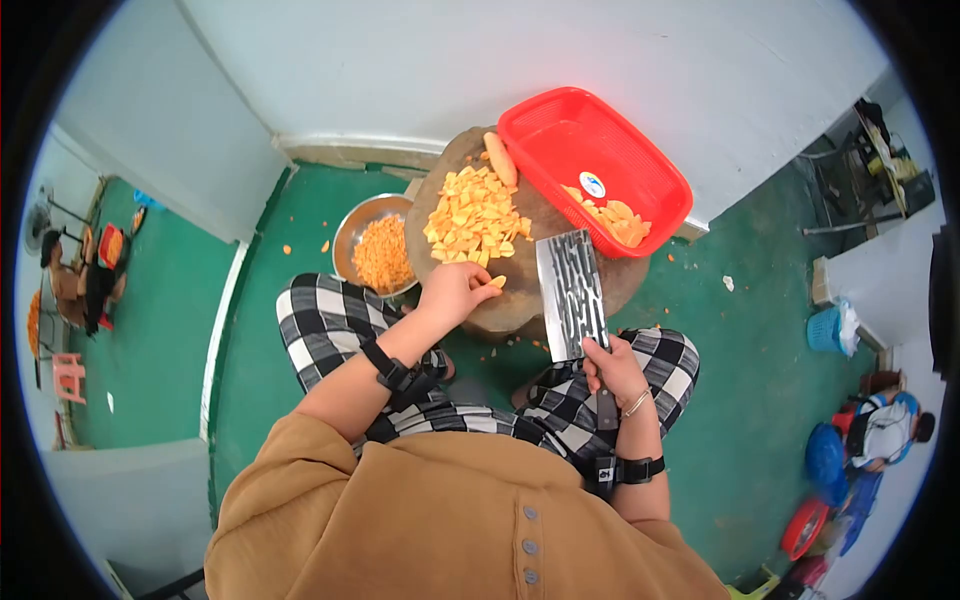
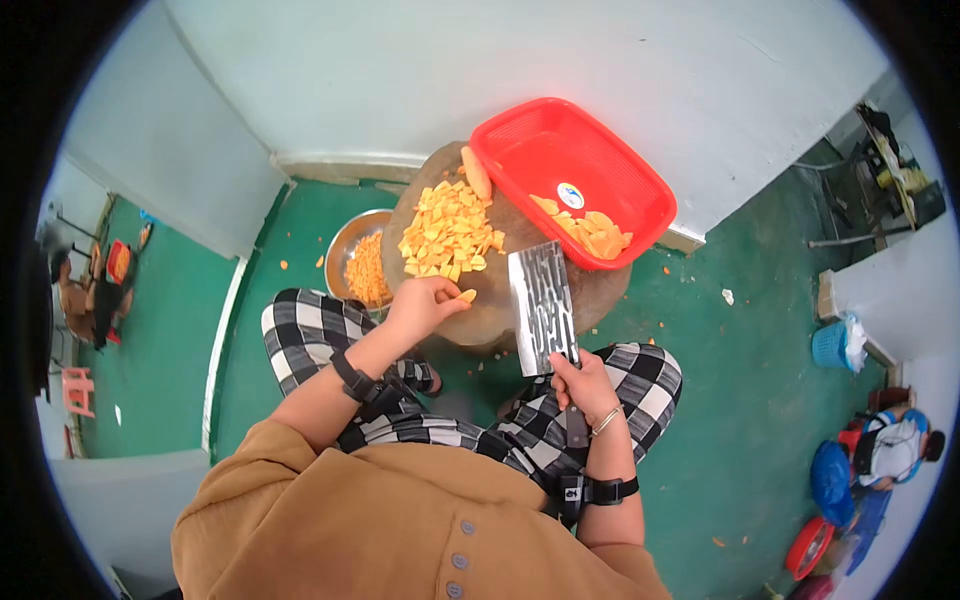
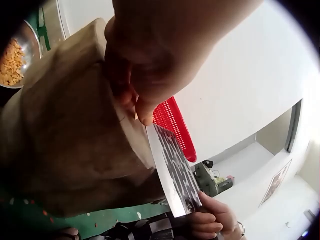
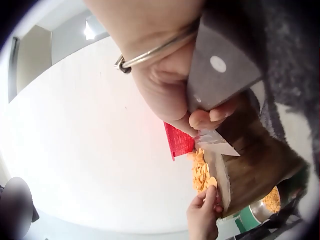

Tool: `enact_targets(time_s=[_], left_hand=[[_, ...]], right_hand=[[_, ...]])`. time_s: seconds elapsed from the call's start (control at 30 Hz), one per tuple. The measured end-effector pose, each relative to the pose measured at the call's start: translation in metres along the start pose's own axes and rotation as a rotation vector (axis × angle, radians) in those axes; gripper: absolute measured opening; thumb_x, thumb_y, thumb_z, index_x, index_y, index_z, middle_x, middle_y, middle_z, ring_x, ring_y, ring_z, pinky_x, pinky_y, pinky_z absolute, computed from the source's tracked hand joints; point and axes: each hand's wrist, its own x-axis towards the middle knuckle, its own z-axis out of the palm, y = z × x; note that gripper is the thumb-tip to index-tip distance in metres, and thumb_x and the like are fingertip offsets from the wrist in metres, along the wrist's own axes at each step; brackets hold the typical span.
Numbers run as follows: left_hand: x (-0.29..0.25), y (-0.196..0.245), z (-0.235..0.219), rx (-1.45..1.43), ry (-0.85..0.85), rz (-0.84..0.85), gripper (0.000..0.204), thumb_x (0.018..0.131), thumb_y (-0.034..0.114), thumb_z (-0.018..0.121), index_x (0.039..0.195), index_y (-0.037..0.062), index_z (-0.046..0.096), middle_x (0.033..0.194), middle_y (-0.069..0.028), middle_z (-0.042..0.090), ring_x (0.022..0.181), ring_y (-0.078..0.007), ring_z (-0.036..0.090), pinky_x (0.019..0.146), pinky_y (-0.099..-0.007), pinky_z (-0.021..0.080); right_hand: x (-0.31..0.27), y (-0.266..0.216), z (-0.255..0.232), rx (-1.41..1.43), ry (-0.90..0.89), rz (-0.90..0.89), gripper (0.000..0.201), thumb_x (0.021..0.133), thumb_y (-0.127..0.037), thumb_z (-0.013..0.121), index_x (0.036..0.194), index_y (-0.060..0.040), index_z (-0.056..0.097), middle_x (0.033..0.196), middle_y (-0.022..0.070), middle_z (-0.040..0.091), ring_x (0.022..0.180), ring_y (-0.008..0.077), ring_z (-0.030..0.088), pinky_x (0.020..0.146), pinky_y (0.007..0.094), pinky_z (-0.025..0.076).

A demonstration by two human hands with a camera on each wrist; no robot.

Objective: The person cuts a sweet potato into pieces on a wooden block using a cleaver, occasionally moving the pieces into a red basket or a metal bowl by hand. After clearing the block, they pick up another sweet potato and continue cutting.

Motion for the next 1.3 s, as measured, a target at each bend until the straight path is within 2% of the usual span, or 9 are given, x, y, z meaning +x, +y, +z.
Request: enact_targets(time_s=[0.17, 0.23, 0.3, 0.43, 0.5, 0.6, 0.7, 1.1, 1.3], left_hand=[[-0.029, 0.001, 0.003, 0.159, 0.185, 0.072, 0.034, 0.072, 0.032, 0.080, 0.092, 0.0067, 0.068, 0.061, -0.0065, 0.062, 0.056, -0.0237, 0.061, 0.055, -0.0332, 0.049], [-0.033, -0.015, 0.003, 0.108, 0.170, 0.037, 0.031, 0.072, 0.029, 0.080, 0.091, 0.0078, 0.069, 0.068, -0.0069, 0.063, 0.061, -0.0242, 0.063, 0.059, -0.0341, 0.051], [-0.038, -0.031, 0.004, 0.147, 0.294, 0.273, 0.029, 0.071, 0.026, 0.080, 0.092, 0.0092, 0.069, 0.080, -0.0067, 0.063, 0.069, -0.0240, 0.064, 0.063, -0.0337, 0.051], [-0.040, -0.026, 0.000, 0.112, 0.264, 0.300, 0.027, 0.071, 0.023, 0.079, 0.093, 0.0108, 0.070, 0.089, -0.0056, 0.060, 0.074, -0.0233, 0.063, 0.065, -0.0332, 0.052], [-0.041, -0.021, 0.007, 0.079, 0.248, 0.364, 0.027, 0.071, 0.023, 0.079, 0.094, 0.0121, 0.071, 0.089, -0.0041, 0.059, 0.073, -0.0224, 0.063, 0.064, -0.0325, 0.052], [-0.038, -0.020, 0.010, 0.111, 0.197, 0.343, 0.022, 0.073, 0.021, 0.076, 0.093, 0.0134, 0.071, 0.089, -0.0025, 0.059, 0.073, -0.0224, 0.064, 0.064, -0.0330, 0.052], [-0.035, -0.020, 0.009, 0.137, 0.187, 0.338, 0.019, 0.075, 0.020, 0.074, 0.092, 0.0147, 0.071, 0.090, -0.0010, 0.060, 0.075, -0.0225, 0.064, 0.064, -0.0336, 0.053], [-0.033, -0.013, 0.006, 0.141, 0.135, 0.289, 0.012, 0.078, 0.020, 0.069, 0.089, 0.0155, 0.072, 0.092, -0.0009, 0.063, 0.079, -0.0237, 0.065, 0.066, -0.0353, 0.054], [-0.030, -0.017, 0.012, 0.142, 0.142, 0.305, 0.010, 0.078, 0.020, 0.069, 0.086, 0.0135, 0.071, 0.089, -0.0036, 0.064, 0.076, -0.0254, 0.065, 0.065, -0.0370, 0.053]], right_hand=[[-0.002, 0.003, 0.002, -0.035, 0.050, -0.025, 0.023, 0.093, -0.024, 0.060, 0.084, -0.0038, 0.052, 0.057, 0.0025, 0.052, 0.039, 0.0113, 0.048, 0.038, 0.0259, 0.039], [-0.005, 0.001, 0.008, -0.073, 0.078, -0.024, 0.025, 0.093, -0.024, 0.060, 0.079, -0.0046, 0.051, 0.056, 0.0020, 0.052, 0.039, 0.0107, 0.047, 0.038, 0.0255, 0.037], [-0.015, -0.002, 0.016, -0.238, 0.139, -0.069, 0.027, 0.093, -0.024, 0.060, 0.076, -0.0047, 0.051, 0.054, 0.0015, 0.052, 0.039, 0.0100, 0.047, 0.038, 0.0250, 0.036], [-0.033, -0.003, 0.036, -0.375, 0.138, -0.138, 0.030, 0.093, -0.024, 0.061, 0.073, -0.0043, 0.051, 0.053, -0.0004, 0.051, 0.040, 0.0080, 0.046, 0.039, 0.0234, 0.035], [-0.042, -0.013, 0.046, -0.485, 0.160, -0.145, 0.028, 0.092, -0.024, 0.062, 0.077, -0.0014, 0.055, 0.052, 0.0032, 0.053, 0.041, 0.0122, 0.048, 0.041, 0.0267, 0.039], [-0.051, -0.032, 0.057, -0.956, 0.201, -0.419, 0.021, 0.087, -0.019, 0.064, 0.097, -0.0004, 0.064, 0.061, 0.0159, 0.059, 0.053, 0.0318, 0.059, 0.053, 0.0370, 0.047], [-0.053, -0.043, 0.063, -1.127, 0.189, -0.491, 0.023, 0.086, -0.018, 0.064, 0.104, -0.0025, 0.065, 0.064, 0.0168, 0.062, 0.057, 0.0344, 0.061, 0.054, 0.0388, 0.048], [-0.064, -0.036, 0.088, -1.392, 0.231, -0.435, 0.023, 0.087, -0.015, 0.059, 0.107, -0.0032, 0.063, 0.066, 0.0190, 0.063, 0.061, 0.0362, 0.063, 0.058, 0.0444, 0.051], [-0.057, -0.031, 0.081, -1.341, 0.216, -0.377, 0.023, 0.089, -0.016, 0.056, 0.106, -0.0016, 0.062, 0.071, 0.0218, 0.064, 0.066, 0.0379, 0.064, 0.062, 0.0464, 0.052]])
